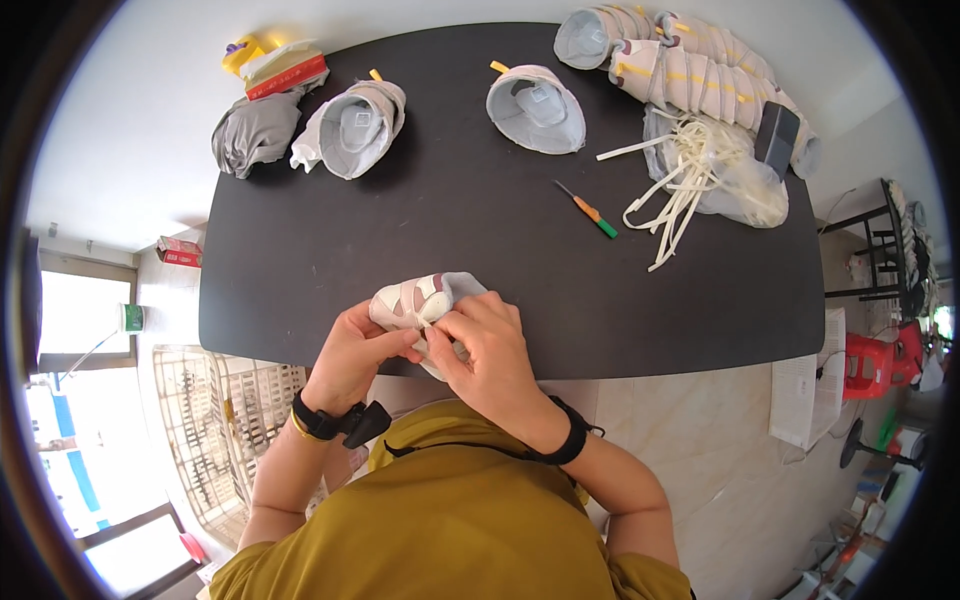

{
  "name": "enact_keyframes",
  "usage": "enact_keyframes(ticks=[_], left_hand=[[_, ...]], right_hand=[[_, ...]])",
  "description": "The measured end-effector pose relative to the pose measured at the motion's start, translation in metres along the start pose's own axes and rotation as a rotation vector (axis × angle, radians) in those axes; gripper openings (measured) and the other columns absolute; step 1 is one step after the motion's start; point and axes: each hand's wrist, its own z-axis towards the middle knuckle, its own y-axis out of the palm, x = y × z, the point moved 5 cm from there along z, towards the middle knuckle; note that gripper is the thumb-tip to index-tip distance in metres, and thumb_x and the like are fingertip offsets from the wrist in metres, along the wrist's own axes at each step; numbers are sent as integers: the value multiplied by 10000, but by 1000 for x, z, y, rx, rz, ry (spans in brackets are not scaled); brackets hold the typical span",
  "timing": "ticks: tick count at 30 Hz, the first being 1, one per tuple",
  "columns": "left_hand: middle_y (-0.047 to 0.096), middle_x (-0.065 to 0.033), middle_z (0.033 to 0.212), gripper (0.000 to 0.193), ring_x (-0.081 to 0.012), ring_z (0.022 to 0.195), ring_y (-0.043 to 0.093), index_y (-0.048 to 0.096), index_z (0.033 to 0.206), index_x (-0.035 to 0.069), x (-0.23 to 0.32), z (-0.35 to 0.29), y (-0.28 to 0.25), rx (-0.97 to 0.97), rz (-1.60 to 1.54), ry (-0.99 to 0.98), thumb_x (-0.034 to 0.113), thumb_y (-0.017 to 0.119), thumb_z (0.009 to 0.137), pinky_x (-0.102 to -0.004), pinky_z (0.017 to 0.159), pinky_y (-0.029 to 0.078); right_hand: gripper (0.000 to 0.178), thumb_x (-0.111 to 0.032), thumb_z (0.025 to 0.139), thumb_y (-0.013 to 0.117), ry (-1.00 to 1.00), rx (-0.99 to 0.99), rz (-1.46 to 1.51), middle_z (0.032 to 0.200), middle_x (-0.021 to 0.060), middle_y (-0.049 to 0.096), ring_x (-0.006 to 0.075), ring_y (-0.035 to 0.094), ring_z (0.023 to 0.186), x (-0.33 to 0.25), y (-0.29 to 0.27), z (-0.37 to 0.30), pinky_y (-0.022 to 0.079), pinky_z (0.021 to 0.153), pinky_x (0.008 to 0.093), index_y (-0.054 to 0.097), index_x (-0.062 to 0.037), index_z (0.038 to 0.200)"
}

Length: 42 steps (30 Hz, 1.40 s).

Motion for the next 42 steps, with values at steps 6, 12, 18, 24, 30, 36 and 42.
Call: enact_keyframes(ticks=[6,12,18,24,30,36,42], left_hand=[[705,-92,1070,292,-145,906,682,637,1166,-2,6,0,0,67,-85,16,-14,673,876,-258,750,579],[704,-87,1042,264,-120,856,669,634,1144,-32,12,-3,2,76,-39,59,7,677,887,-259,760,566],[699,-69,994,271,-103,795,652,632,1138,-29,14,-1,5,95,-16,50,14,688,877,-250,726,545],[707,-68,1020,285,-113,862,657,637,1147,-10,11,0,3,104,15,36,-17,681,865,-252,731,545],[695,-60,985,295,-86,792,643,620,1148,-28,12,2,8,115,26,77,26,706,871,-230,713,537],[704,-62,986,265,-91,823,648,637,1112,-9,12,0,15,163,43,78,18,710,860,-225,655,528],[711,-62,970,278,-88,784,646,636,1115,-14,9,1,-4,247,74,66,10,709,847,-222,638,522]], right_hand=[[90,-137,865,698,43,61,189,860,25,628,224,523,843,-3,-13,3,421,787,352,699,-47,862],[81,-111,858,701,70,-52,153,883,38,616,231,510,862,0,-19,7,440,789,337,710,-31,860],[109,-121,864,683,19,-129,-35,870,59,585,250,490,881,-3,-7,8,436,775,359,704,-13,863],[102,-122,864,678,42,-119,-27,848,56,571,251,480,854,-1,-3,9,415,770,370,698,-22,865],[87,-126,851,687,24,-54,-31,830,43,557,248,474,843,3,0,6,399,758,374,682,-42,828],[81,-122,847,688,26,-62,-73,839,39,561,252,480,848,1,-3,3,396,760,376,673,-50,813],[121,-122,789,720,-132,-24,-113,997,67,626,291,557,986,-41,-56,18,449,842,381,678,-46,872]])
